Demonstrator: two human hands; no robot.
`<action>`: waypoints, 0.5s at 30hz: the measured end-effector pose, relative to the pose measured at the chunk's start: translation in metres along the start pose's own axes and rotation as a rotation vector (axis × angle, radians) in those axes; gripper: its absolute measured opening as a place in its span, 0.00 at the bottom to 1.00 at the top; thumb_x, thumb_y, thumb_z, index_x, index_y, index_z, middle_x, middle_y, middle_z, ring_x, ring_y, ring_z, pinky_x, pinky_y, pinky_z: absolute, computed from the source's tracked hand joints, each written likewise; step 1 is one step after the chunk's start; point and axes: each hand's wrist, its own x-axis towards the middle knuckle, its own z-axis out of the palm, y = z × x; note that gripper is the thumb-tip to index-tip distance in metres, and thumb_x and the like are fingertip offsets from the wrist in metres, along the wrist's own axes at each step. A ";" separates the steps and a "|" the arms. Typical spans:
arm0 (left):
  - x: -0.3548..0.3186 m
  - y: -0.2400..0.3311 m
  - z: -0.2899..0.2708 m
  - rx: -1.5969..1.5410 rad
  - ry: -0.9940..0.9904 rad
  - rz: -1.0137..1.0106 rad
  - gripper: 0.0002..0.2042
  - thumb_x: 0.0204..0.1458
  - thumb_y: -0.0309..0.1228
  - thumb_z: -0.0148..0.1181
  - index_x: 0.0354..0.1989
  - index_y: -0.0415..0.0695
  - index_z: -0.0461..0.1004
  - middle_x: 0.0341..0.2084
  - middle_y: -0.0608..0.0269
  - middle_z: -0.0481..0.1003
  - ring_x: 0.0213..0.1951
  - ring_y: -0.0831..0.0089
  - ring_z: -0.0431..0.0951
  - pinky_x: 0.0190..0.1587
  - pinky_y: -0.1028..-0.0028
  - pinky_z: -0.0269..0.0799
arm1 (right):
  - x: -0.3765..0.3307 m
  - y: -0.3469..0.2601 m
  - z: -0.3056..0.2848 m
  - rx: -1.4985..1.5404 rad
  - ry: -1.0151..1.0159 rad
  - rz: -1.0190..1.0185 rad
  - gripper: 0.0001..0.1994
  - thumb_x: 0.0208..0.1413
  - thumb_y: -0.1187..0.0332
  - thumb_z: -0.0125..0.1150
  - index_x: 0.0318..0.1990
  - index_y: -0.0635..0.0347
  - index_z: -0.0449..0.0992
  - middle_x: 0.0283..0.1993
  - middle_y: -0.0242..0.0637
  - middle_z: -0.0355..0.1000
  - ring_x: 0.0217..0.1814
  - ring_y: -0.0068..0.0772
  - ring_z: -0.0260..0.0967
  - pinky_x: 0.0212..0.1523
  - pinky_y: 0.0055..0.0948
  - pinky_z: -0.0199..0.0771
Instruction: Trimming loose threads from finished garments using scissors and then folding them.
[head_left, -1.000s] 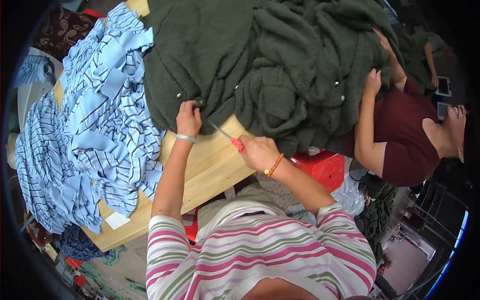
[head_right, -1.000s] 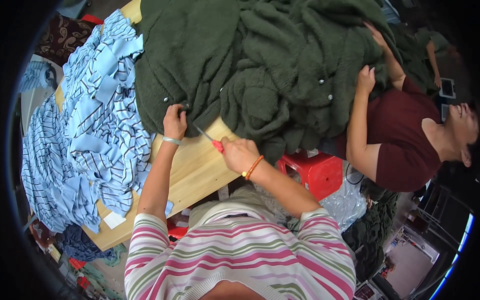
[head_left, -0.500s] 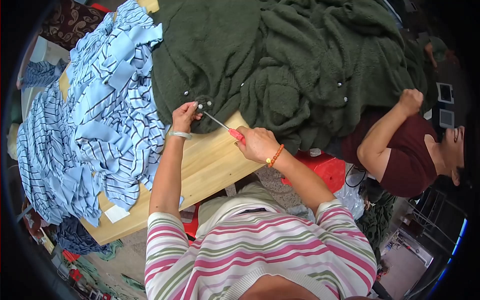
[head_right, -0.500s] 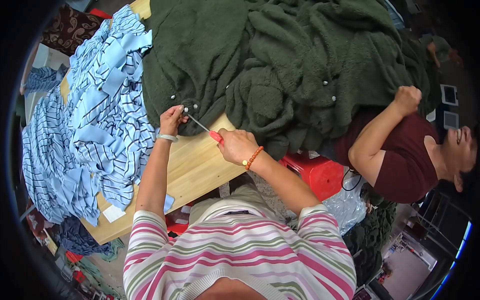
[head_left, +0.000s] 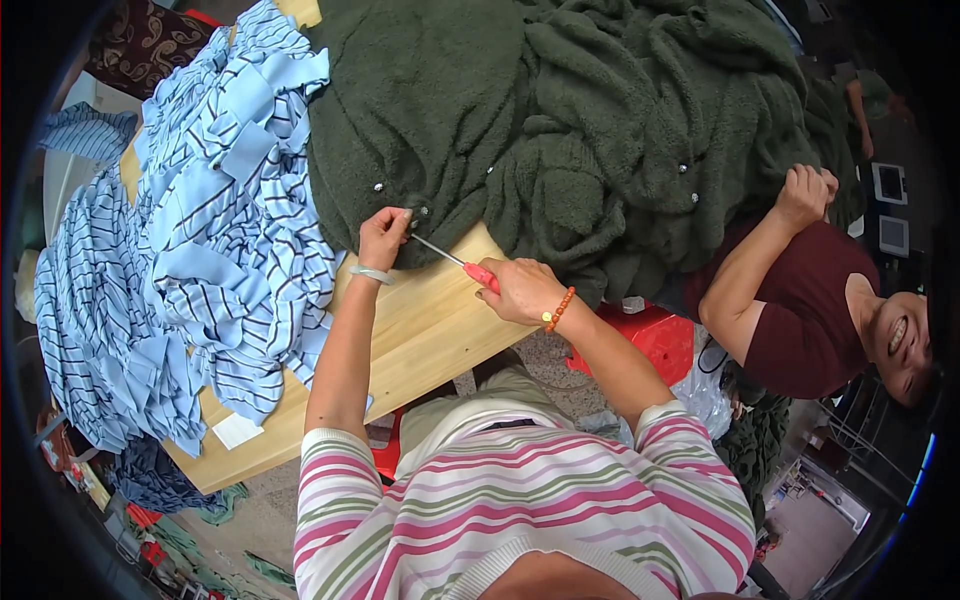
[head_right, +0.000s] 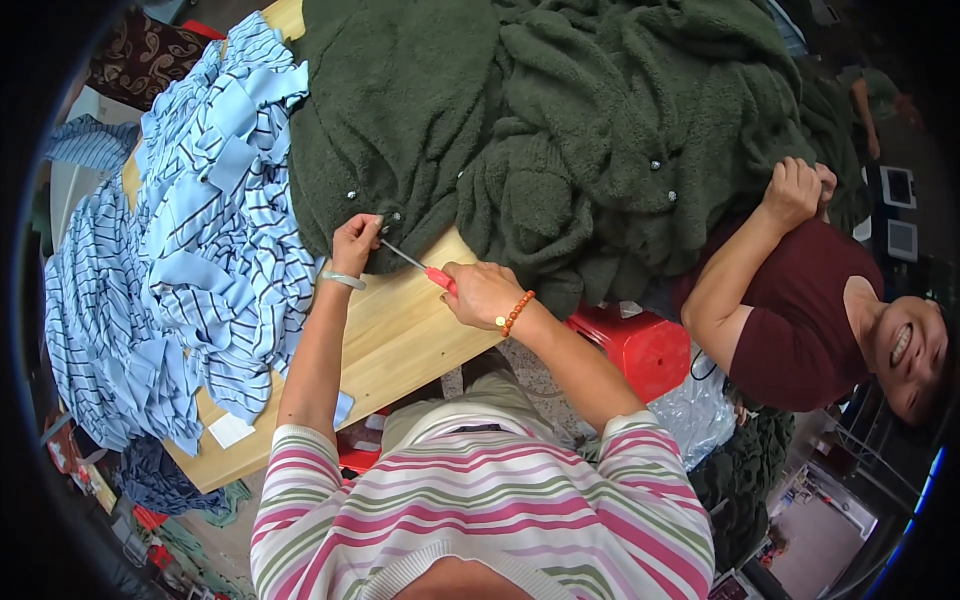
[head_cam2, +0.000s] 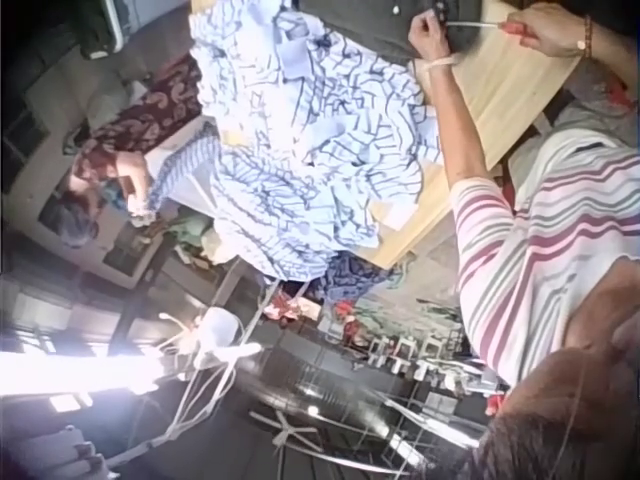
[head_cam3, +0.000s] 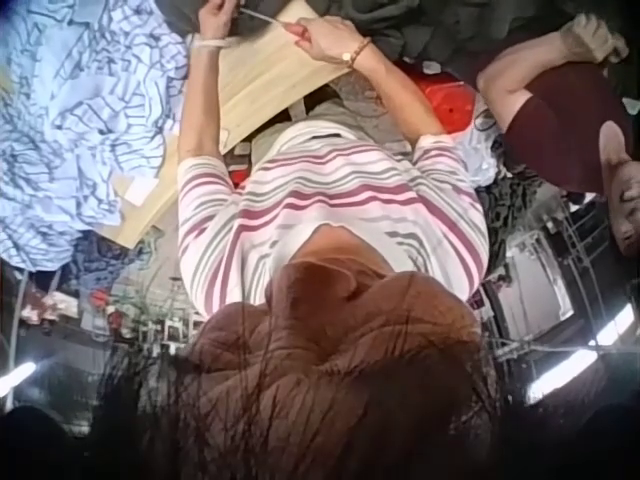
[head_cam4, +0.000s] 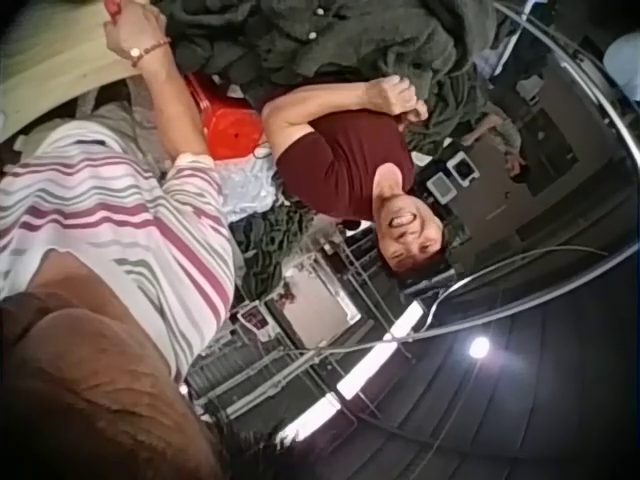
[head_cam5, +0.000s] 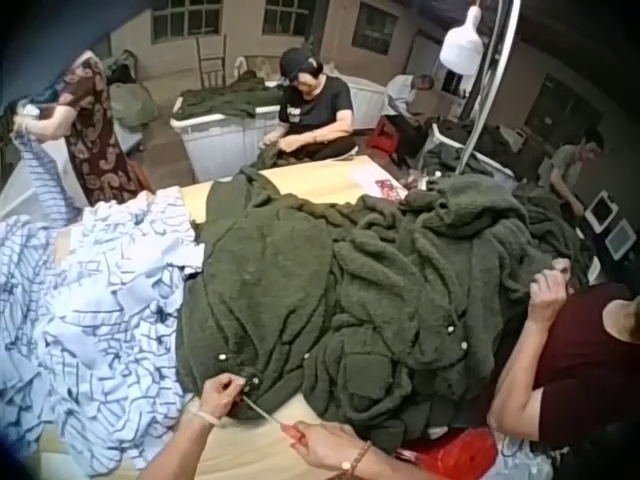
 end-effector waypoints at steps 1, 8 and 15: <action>-0.003 0.003 0.004 0.273 0.086 0.144 0.08 0.51 0.32 0.63 0.33 0.40 0.76 0.24 0.64 0.73 0.23 0.78 0.71 0.27 0.78 0.68 | -0.001 0.000 -0.003 0.009 0.017 0.007 0.13 0.53 0.61 0.57 0.43 0.58 0.71 0.32 0.51 0.74 0.39 0.56 0.72 0.41 0.48 0.71; 0.009 0.057 0.032 0.937 0.571 0.792 0.12 0.45 0.25 0.63 0.40 0.44 0.74 0.41 0.57 0.68 0.36 0.60 0.73 0.35 0.64 0.72 | 0.001 0.000 -0.006 0.003 0.145 0.042 0.10 0.53 0.63 0.55 0.39 0.58 0.71 0.29 0.50 0.74 0.35 0.55 0.73 0.38 0.48 0.72; 0.039 0.026 -0.010 0.917 0.242 0.593 0.08 0.48 0.27 0.60 0.37 0.41 0.74 0.39 0.54 0.70 0.32 0.56 0.74 0.36 0.65 0.70 | 0.015 -0.020 0.001 -0.050 0.104 -0.003 0.11 0.54 0.63 0.54 0.38 0.61 0.70 0.29 0.51 0.74 0.35 0.54 0.73 0.38 0.48 0.71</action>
